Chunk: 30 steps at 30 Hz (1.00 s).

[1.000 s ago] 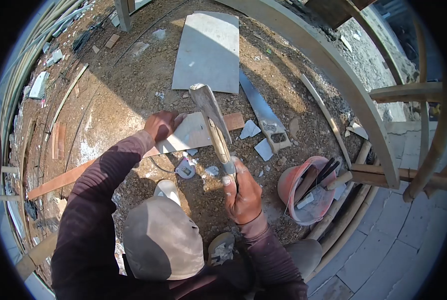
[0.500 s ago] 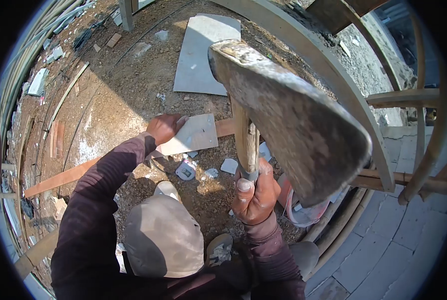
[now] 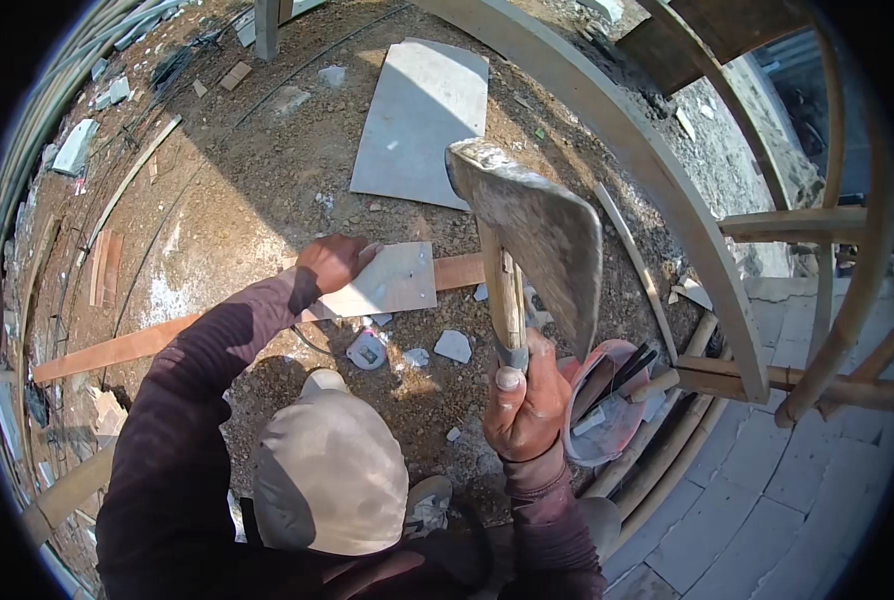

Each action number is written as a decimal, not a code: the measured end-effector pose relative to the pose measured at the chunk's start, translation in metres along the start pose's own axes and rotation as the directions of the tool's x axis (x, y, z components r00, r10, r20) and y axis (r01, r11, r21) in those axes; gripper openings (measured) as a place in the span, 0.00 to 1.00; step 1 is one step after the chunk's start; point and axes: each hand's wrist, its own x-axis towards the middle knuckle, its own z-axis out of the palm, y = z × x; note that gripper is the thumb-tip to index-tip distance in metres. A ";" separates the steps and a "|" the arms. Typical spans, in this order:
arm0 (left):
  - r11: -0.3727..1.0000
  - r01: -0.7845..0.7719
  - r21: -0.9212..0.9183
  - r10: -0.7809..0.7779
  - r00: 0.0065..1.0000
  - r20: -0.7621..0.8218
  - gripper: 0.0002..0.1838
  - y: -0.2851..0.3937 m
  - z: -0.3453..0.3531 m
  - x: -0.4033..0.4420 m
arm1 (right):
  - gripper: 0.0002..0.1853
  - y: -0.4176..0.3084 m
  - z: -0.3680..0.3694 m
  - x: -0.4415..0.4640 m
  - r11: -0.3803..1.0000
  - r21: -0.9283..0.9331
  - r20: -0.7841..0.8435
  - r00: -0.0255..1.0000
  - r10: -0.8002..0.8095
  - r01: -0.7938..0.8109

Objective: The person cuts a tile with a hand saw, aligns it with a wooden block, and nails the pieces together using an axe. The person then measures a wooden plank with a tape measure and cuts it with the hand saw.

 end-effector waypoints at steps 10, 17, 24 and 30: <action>0.999 0.051 -0.006 -0.049 0.987 0.153 0.25 0.004 -0.009 0.009 | 0.19 0.048 0.031 -0.032 0.860 -0.380 0.264 0.851 0.453 -0.340; 0.999 0.053 -0.004 -0.051 0.989 0.141 0.26 0.001 -0.005 0.011 | 0.22 0.031 0.054 -0.037 0.969 0.172 -0.062 0.979 0.192 -0.179; 0.971 0.223 -0.086 -0.187 0.934 0.304 0.27 0.018 -0.022 0.019 | 0.22 0.034 0.038 -0.018 0.916 -0.240 0.158 0.918 0.364 -0.322; 0.994 0.109 -0.019 -0.103 0.974 0.202 0.27 0.009 -0.012 0.011 | 0.26 0.058 0.053 -0.049 0.977 0.184 -0.080 0.989 0.124 -0.107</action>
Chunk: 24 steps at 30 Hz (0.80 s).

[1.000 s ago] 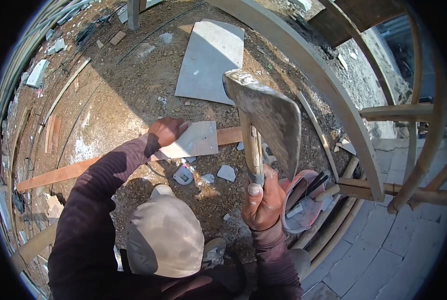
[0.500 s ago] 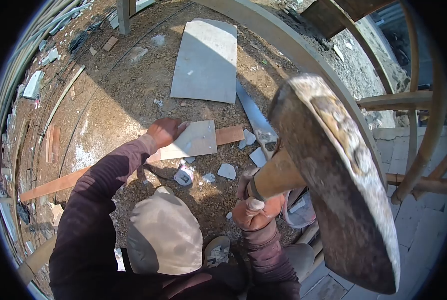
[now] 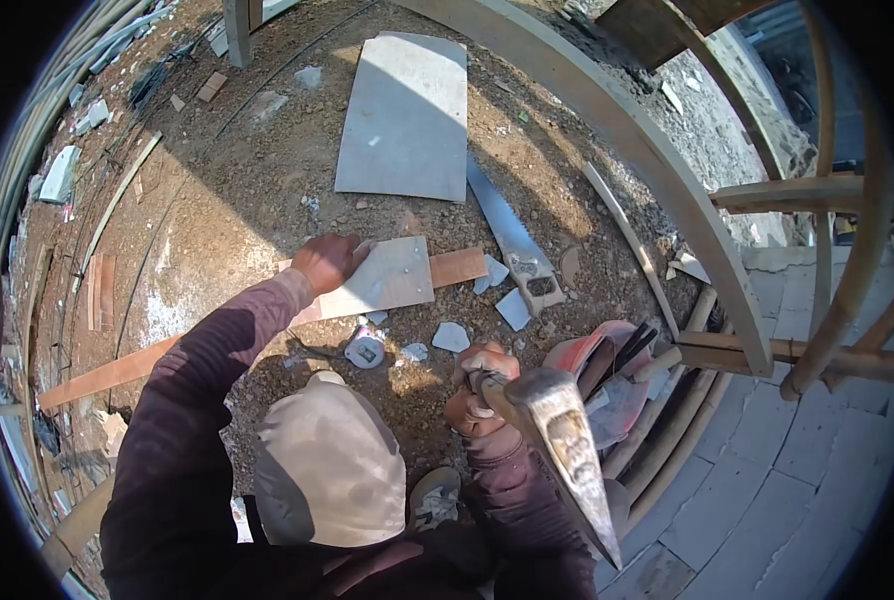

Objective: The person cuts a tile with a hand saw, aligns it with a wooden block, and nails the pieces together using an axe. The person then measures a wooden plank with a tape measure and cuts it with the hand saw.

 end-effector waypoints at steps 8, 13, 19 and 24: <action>0.999 0.033 -0.011 -0.033 0.999 0.005 0.27 0.008 0.006 0.005 | 0.24 -0.023 -0.002 0.015 0.941 -0.311 0.142 0.972 0.189 -0.137; 1.000 0.001 -0.018 -0.001 1.000 -0.005 0.27 0.002 0.009 0.005 | 0.27 0.045 0.012 -0.020 0.936 -0.341 0.115 0.985 0.129 -0.083; 0.999 0.031 0.023 -0.032 0.999 0.025 0.27 0.016 0.002 0.002 | 0.25 0.040 0.002 -0.009 0.728 -0.596 0.177 0.829 0.530 -0.338; 0.999 0.052 0.012 -0.052 0.997 0.058 0.28 0.019 0.001 0.006 | 0.24 0.066 0.016 -0.024 0.606 -0.719 0.159 0.768 0.620 -0.340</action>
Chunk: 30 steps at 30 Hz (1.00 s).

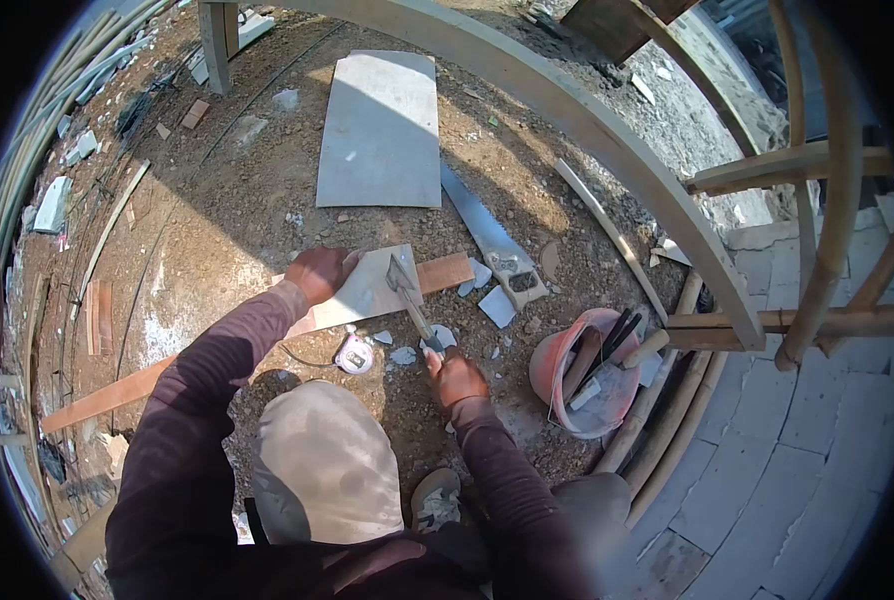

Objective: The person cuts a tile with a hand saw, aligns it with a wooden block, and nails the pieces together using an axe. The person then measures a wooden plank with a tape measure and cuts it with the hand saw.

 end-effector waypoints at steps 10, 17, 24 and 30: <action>1.000 0.008 0.017 -0.007 1.000 -0.004 0.28 0.001 -0.001 0.001 | 0.20 0.003 -0.032 -0.040 0.838 0.308 -0.439 0.849 -0.295 0.451; 1.000 0.003 0.030 -0.002 1.000 -0.020 0.27 0.004 0.005 -0.002 | 0.21 0.008 -0.034 -0.028 0.973 0.211 -0.154 0.986 -0.065 0.097; 0.994 -0.049 -0.094 0.038 0.993 -0.112 0.28 -0.004 0.010 -0.008 | 0.22 -0.010 -0.084 -0.029 0.770 0.414 -0.500 0.828 -0.253 0.485; 0.980 -0.188 0.070 0.199 0.951 -0.237 0.29 0.030 -0.009 -0.028 | 0.21 -0.005 -0.094 -0.032 0.831 0.418 -0.499 0.857 -0.127 0.367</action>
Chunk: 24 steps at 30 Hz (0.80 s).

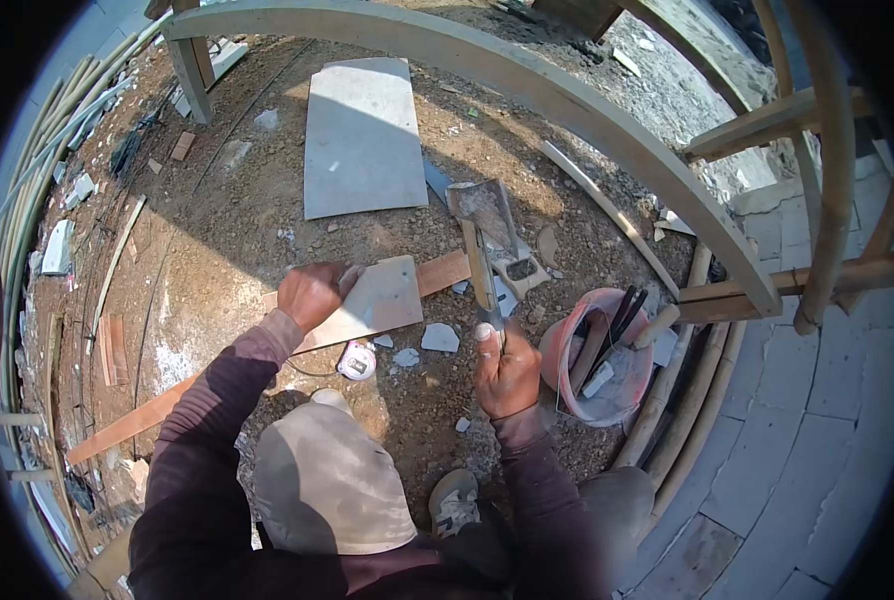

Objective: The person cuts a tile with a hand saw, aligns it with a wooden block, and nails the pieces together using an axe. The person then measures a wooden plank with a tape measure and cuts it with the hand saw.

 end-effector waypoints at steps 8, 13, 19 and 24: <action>-0.570 0.667 -0.480 0.585 0.740 0.332 0.10 -0.052 -0.005 0.001 | 0.17 0.019 0.019 -0.010 0.970 0.202 0.086 0.989 0.117 -0.132; -0.545 0.807 -0.228 0.800 0.582 0.145 0.12 0.027 0.035 -0.028 | 0.17 0.005 0.041 -0.006 0.956 0.263 0.072 0.991 0.112 -0.127; -0.471 0.879 -0.072 0.880 0.474 0.029 0.18 0.072 0.063 -0.051 | 0.19 0.008 0.063 0.001 0.856 0.456 0.069 0.969 0.238 -0.243; -0.534 0.741 -0.407 0.599 0.671 0.437 0.23 0.054 0.054 -0.061 | 0.20 0.021 0.074 0.001 0.705 0.633 0.112 0.939 0.327 -0.321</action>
